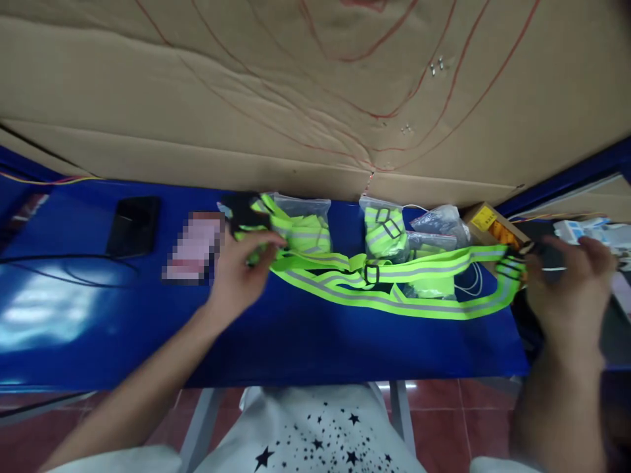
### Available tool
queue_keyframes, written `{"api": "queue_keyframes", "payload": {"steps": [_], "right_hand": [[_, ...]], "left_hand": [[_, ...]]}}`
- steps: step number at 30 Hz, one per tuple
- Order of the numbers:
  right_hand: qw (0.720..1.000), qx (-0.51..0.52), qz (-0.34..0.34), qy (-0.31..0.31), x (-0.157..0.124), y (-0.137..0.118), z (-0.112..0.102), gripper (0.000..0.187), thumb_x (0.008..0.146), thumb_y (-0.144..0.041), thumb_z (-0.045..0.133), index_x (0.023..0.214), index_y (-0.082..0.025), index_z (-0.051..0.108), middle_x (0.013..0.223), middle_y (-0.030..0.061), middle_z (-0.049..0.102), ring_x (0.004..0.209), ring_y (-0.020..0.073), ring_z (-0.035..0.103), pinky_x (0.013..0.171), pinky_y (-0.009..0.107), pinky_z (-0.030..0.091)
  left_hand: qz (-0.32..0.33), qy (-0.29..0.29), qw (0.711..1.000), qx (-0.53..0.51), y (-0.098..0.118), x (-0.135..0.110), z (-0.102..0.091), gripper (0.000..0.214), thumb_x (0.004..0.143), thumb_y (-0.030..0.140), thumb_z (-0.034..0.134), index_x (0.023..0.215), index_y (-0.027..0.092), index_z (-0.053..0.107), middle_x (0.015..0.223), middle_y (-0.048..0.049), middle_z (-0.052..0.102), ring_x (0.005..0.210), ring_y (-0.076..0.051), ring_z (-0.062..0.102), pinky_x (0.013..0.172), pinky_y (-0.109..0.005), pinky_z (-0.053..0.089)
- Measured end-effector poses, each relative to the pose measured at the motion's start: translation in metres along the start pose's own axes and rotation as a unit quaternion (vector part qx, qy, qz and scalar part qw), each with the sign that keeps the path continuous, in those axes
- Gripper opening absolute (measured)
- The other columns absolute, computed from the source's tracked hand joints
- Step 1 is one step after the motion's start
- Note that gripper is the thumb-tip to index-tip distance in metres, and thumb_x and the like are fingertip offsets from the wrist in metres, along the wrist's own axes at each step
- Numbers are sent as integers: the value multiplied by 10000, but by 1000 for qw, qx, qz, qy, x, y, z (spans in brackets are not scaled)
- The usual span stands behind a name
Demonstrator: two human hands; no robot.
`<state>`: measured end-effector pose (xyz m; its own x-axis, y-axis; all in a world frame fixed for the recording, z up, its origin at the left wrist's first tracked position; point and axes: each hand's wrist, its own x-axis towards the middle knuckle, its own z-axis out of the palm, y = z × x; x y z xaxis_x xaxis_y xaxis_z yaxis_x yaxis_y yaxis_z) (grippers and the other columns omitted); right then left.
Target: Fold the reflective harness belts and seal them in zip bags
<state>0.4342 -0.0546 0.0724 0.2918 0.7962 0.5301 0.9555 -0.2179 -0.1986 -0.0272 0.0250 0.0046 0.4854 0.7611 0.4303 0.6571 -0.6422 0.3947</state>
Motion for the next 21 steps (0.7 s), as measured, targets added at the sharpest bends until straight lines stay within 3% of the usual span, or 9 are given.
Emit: {"api": "queue_keyframes", "payload": {"steps": [1,3,5,7,9,12,16,21], "right_hand": [[999,-22,-41,2,-9,-18,13,435,1015,-299,587,1421,-153,639,1558,225,463,1481,465,419,1195,642,349],[979,41,-199,-6,-34,-60,34,395,983,-154,609,1372,-210,654,1302,164,666,1262,371,618,1064,549,486],[910,132,-370,-135,-60,-100,51,485,966,-68,602,1423,-229,603,1175,94,736,1088,264,696,949,423,543],[891,130,-400,-174,-81,-128,66,462,986,-63,557,1424,-200,601,1211,96,743,1072,254,701,917,411,539],[899,95,-374,-205,-90,-139,79,495,1014,-76,511,1498,-175,549,1220,114,738,1084,263,699,909,411,536],[926,49,-300,-226,-89,-139,88,512,1079,-264,511,1585,-201,465,1051,93,761,923,251,719,766,365,530],[951,1,-202,-235,-76,-144,84,620,1065,-542,501,1613,-264,421,923,50,779,632,215,691,518,315,363],[957,9,-114,-268,-70,-158,86,577,1014,-594,573,1450,-216,579,843,67,781,648,264,721,507,300,288]], "left_hand": [[13,-6,1000,5,2,-4,5,260,916,255,688,1173,260,728,1343,-94,649,1256,-304,621,1053,-497,551],[53,-19,998,32,5,-9,14,213,939,181,643,1101,252,761,1345,-103,661,1224,-293,646,1022,-483,570],[106,-55,989,86,9,-11,22,164,964,176,627,984,223,783,1390,-114,655,1220,-308,657,1021,-512,571],[136,-98,976,140,13,-11,28,155,978,254,660,901,202,785,1466,-116,625,1250,-335,648,1039,-554,555],[135,-118,969,171,15,-11,31,135,963,285,701,902,204,790,1514,-107,599,1286,-350,632,1055,-567,537],[151,-129,963,181,10,-14,28,92,935,168,710,894,187,790,1516,-111,600,1313,-353,612,1070,-544,508],[151,-156,967,133,6,-27,18,162,946,121,669,813,155,756,1496,-104,612,1331,-341,583,1127,-535,445],[105,-153,981,52,12,-48,9,211,992,152,625,805,167,720,1418,-95,646,1327,-308,582,1124,-502,453]]}}
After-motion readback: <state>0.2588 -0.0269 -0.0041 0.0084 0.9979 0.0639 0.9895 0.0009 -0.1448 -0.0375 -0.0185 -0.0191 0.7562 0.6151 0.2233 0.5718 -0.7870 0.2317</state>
